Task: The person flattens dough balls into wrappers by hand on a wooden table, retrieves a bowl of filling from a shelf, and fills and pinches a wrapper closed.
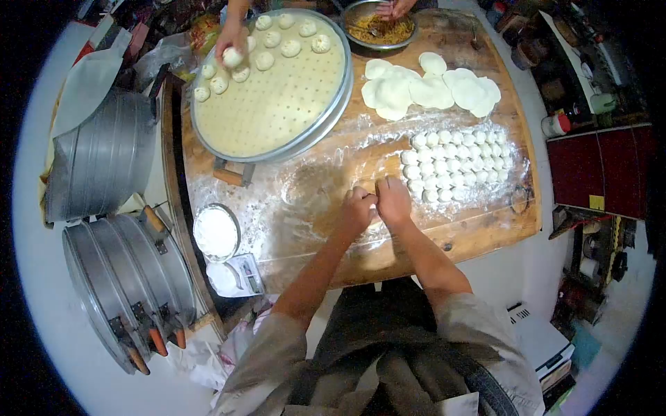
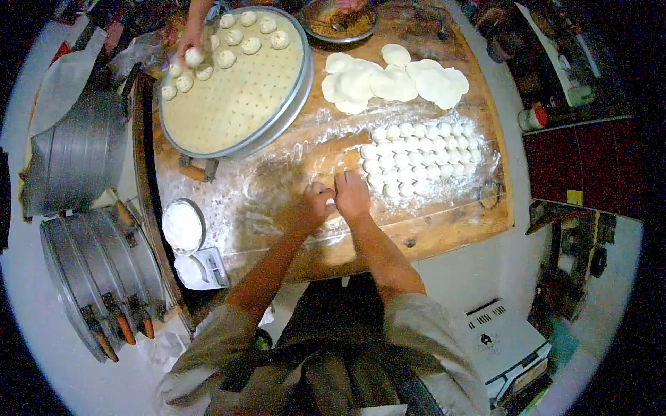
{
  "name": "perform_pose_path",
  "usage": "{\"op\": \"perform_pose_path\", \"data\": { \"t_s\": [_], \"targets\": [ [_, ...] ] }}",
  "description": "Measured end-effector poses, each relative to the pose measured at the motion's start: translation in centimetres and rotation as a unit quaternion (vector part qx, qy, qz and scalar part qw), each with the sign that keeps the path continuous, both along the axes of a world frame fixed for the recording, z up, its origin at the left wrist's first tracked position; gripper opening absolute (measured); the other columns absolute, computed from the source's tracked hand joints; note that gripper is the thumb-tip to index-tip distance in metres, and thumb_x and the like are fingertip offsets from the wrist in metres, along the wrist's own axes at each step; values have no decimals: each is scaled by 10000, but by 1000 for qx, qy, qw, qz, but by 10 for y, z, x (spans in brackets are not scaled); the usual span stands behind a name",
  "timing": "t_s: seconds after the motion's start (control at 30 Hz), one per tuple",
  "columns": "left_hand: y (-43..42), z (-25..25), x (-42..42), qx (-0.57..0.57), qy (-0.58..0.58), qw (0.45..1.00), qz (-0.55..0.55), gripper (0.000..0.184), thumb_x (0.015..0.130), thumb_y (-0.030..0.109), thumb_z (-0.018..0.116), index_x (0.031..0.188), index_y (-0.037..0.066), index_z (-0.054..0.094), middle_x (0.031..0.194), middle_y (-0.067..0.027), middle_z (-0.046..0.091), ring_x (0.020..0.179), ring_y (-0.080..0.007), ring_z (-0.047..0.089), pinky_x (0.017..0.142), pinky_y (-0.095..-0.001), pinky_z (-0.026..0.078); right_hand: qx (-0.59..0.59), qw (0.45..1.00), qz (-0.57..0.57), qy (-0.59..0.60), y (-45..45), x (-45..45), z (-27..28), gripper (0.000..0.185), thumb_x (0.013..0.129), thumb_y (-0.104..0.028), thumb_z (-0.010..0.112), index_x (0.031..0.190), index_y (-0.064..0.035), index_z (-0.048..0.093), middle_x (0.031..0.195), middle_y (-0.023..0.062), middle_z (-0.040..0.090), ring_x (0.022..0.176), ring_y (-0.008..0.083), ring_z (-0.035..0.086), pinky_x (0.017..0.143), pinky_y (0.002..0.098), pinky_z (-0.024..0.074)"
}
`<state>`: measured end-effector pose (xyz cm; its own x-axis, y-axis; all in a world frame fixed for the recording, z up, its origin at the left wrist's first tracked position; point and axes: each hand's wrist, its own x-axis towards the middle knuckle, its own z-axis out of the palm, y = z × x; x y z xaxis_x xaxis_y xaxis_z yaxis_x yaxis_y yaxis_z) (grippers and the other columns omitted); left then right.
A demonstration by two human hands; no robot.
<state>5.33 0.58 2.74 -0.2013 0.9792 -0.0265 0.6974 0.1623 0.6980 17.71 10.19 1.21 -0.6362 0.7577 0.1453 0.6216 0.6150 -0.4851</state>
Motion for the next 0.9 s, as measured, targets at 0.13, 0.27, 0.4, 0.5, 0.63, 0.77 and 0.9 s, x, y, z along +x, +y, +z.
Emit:
{"op": "perform_pose_path", "data": {
  "t_s": [0.13,0.27,0.4,0.5,0.63,0.77,0.9],
  "targets": [
    [-14,-9,-11,-39,-90,995,-26,312,740,67,714,1049,37,674,1042,-176,643,973,-414,605,823,-491,509,44,997,64,25,-33,46,1,66,804,-129,629,820,-76,593,811,151,546,818,369,572,692,493,438],
    [-43,-29,-8,76,-53,995,43,345,716,21,668,1059,21,703,1051,-195,681,1029,-388,638,915,-466,533,26,999,33,-12,-20,20,-4,63,839,-110,618,888,-72,630,793,157,557,761,356,595,658,487,454],
    [-22,-9,-17,-42,54,998,1,177,742,46,661,898,5,732,926,-209,686,886,-412,653,838,-488,524,7,1000,-20,5,-3,-18,2,32,788,-57,622,788,-62,591,768,166,551,767,383,582,665,506,459],
    [-38,-63,-26,66,-85,990,88,107,755,57,684,837,38,749,892,-174,699,825,-380,666,808,-466,537,8,999,38,-6,-33,24,10,56,760,-65,638,812,-70,617,761,158,552,781,379,588,668,511,456],
    [-55,-40,-2,-73,-309,925,208,226,775,32,682,989,-8,743,973,-208,694,860,-365,689,819,-471,539,59,998,19,6,-47,33,-7,78,780,-68,646,847,-94,614,824,149,581,812,350,600,673,473,445],
    [-16,-23,-9,26,-85,991,100,263,791,53,690,1042,-5,745,1081,-229,706,913,-400,692,844,-465,544,30,998,-49,9,-1,-29,-1,48,829,-94,593,795,-67,572,840,166,579,804,380,586,687,493,456],
    [-16,-28,-30,-49,-142,985,90,240,824,135,695,1019,6,751,988,-218,718,880,-385,692,830,-452,545,7,999,-6,-39,-46,23,3,44,819,-129,617,832,-88,626,823,144,596,836,356,619,709,482,479]
  ]
}}
